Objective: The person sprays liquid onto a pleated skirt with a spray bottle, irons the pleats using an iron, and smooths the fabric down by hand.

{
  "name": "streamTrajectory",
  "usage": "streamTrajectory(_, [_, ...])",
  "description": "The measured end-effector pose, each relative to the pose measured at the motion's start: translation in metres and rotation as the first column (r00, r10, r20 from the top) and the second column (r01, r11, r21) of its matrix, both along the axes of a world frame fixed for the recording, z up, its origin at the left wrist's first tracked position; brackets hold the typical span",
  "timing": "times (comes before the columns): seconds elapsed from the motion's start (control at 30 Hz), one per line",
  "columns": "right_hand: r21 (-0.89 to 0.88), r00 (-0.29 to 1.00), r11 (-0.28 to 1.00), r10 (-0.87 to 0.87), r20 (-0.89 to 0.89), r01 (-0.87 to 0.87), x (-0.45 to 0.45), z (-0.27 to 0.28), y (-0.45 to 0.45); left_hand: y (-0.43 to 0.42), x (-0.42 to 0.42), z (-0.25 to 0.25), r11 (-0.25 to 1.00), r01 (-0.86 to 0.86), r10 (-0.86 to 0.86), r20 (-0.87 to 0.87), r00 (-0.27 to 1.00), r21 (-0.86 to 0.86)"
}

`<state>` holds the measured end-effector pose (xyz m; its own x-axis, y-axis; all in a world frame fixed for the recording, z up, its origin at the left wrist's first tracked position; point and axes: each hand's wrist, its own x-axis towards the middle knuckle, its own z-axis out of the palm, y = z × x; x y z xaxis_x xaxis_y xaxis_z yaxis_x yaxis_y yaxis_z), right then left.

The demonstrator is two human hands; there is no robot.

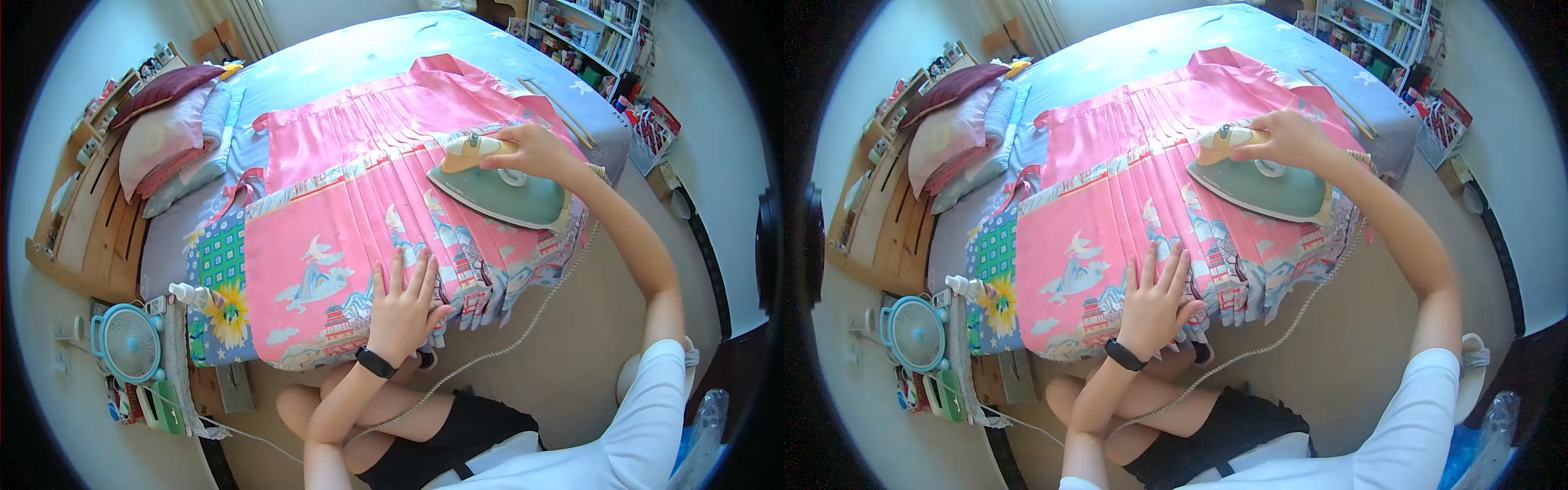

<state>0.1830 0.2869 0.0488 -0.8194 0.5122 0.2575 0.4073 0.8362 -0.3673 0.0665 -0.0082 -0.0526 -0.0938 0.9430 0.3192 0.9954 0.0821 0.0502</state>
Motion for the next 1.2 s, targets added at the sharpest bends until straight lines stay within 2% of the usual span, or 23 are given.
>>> streamTrajectory(0.17, [0.011,0.999,1.0,0.03,-0.026,-0.029,0.001,0.0,-0.009,0.0,0.005,0.005,0.999,0.04,-0.04,0.006,0.999,-0.003])
streamTrajectory(0.23, [0.013,1.0,1.0,0.02,0.006,-0.02,0.0,0.003,-0.013,0.0,0.008,0.002,0.989,0.148,-0.148,0.011,0.989,0.021])
streamTrajectory(0.37, [0.014,0.999,1.0,-0.004,0.043,0.003,0.0,0.004,-0.015,0.001,0.01,-0.001,0.988,0.151,-0.151,0.02,0.988,0.01])
streamTrajectory(0.43, [0.031,1.0,0.999,0.018,0.006,-0.018,0.0,0.002,-0.016,0.0,0.009,0.0,0.987,0.162,-0.161,0.087,0.983,0.004])
streamTrajectory(0.67, [-0.051,1.0,0.998,0.025,-0.002,-0.025,0.0,0.012,-0.024,-0.001,0.008,0.004,0.985,0.172,-0.173,0.089,0.981,0.016])
streamTrajectory(0.77, [-0.061,0.997,0.995,0.078,-0.021,-0.08,-0.01,0.008,-0.017,-0.001,0.009,0.003,0.986,0.164,-0.165,0.075,0.984,0.02])
streamTrajectory(0.87, [-0.03,0.993,0.995,0.101,0.066,-0.099,-0.027,0.014,-0.025,0.004,0.009,0.0,0.975,0.208,-0.22,0.179,0.959,0.085])
streamTrajectory(0.97, [0.008,0.991,0.997,0.075,0.111,-0.076,-0.042,0.009,-0.025,0.003,0.011,0.002,0.976,0.201,-0.212,0.134,0.968,0.085])
streamTrajectory(1.03, [0.055,0.997,0.998,0.01,0.072,-0.014,-0.051,0.006,-0.025,0.002,0.01,0.003,0.975,0.199,-0.216,0.219,0.952,0.098])
streamTrajectory(1.2, [-0.039,0.994,0.999,-0.034,0.101,0.038,-0.056,0.013,-0.025,0.001,0.01,0.003,0.972,0.209,-0.229,0.228,0.946,0.109])
